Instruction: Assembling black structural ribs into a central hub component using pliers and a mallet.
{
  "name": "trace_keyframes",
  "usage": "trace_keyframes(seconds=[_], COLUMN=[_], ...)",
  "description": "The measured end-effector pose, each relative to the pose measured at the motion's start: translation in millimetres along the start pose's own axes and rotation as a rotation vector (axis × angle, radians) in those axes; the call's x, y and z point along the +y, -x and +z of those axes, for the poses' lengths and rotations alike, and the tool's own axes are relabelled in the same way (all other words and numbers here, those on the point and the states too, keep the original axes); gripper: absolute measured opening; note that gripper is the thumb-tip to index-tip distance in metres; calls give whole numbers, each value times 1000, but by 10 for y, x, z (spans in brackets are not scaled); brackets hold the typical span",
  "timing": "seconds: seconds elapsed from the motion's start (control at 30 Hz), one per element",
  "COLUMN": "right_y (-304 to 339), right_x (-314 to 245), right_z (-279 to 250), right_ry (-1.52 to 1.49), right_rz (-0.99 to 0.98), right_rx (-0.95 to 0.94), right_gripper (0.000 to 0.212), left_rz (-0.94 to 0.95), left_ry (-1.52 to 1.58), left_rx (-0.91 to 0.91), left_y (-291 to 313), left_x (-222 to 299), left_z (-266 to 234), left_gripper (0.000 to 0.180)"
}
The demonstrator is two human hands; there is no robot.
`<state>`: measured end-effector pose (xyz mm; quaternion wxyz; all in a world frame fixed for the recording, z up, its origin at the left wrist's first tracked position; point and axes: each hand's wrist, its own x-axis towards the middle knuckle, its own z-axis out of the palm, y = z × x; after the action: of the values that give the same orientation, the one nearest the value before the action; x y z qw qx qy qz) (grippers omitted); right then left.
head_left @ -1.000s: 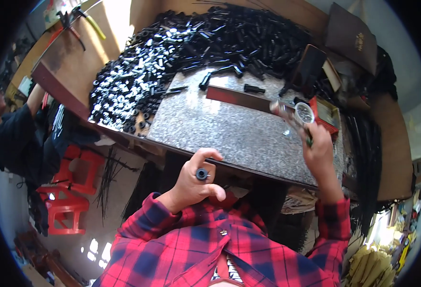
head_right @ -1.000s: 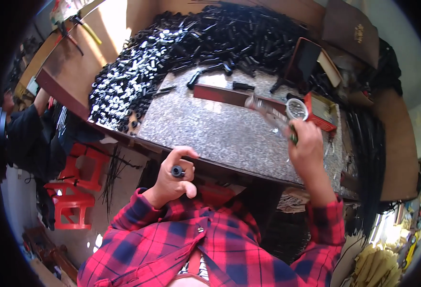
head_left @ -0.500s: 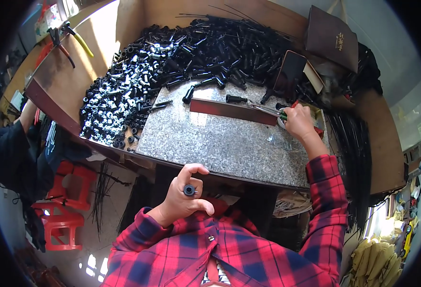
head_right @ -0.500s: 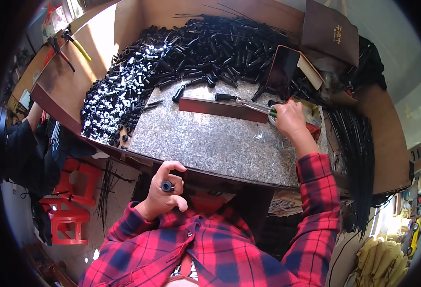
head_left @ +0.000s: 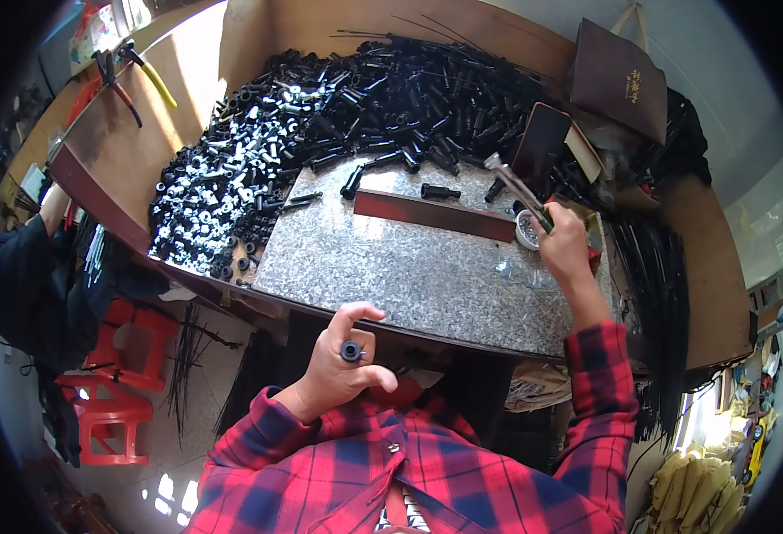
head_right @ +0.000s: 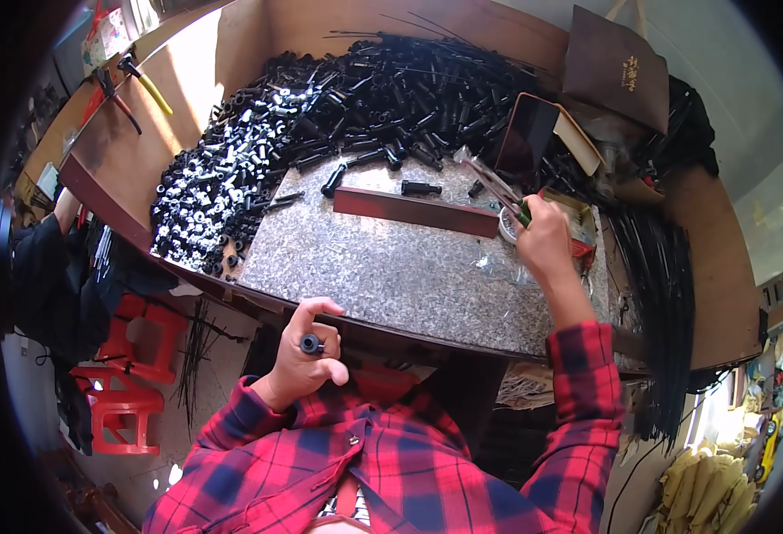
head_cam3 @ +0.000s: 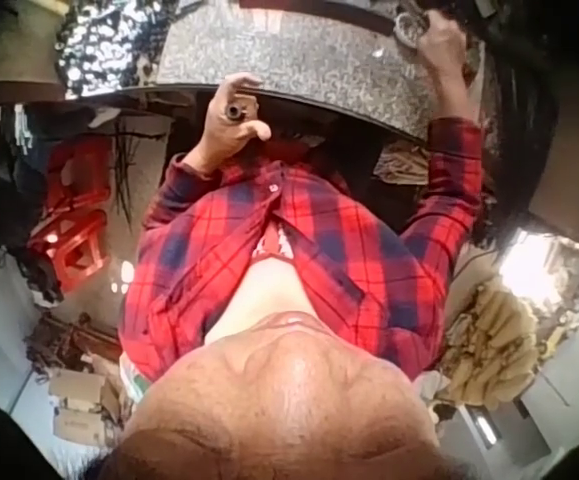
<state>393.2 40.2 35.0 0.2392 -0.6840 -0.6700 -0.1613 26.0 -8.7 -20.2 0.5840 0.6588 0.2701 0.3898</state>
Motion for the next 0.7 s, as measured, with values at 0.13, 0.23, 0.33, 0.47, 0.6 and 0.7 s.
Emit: trace_keyframes(seconds=[0.13, 0.23, 0.33, 0.47, 0.6, 0.7], right_y=[345, 696, 919, 1019, 1038, 1026], right_x=[-945, -1505, -1804, -1971, -2004, -2022], right_z=[-191, -285, -211, -136, -61, -49], right_ry=[-921, -1194, -1229, -1306, -1426, -1411], right_rz=[231, 145, 24, 26, 31, 11], right_rx=[-150, -240, -244, -263, -199, -174], right_gripper=[7, 4, 9, 11, 9, 9], left_rz=[25, 26, 4, -35, 82, 64], left_ry=[2, -4, -20, 14, -44, 26], left_rx=[12, 22, 9, 3, 29, 1], left_y=[-37, -60, -61, -30, -34, -22], left_x=[8, 52, 83, 99, 71, 39], left_z=[47, 110, 121, 125, 113, 104], left_gripper=[82, 85, 90, 97, 89, 90])
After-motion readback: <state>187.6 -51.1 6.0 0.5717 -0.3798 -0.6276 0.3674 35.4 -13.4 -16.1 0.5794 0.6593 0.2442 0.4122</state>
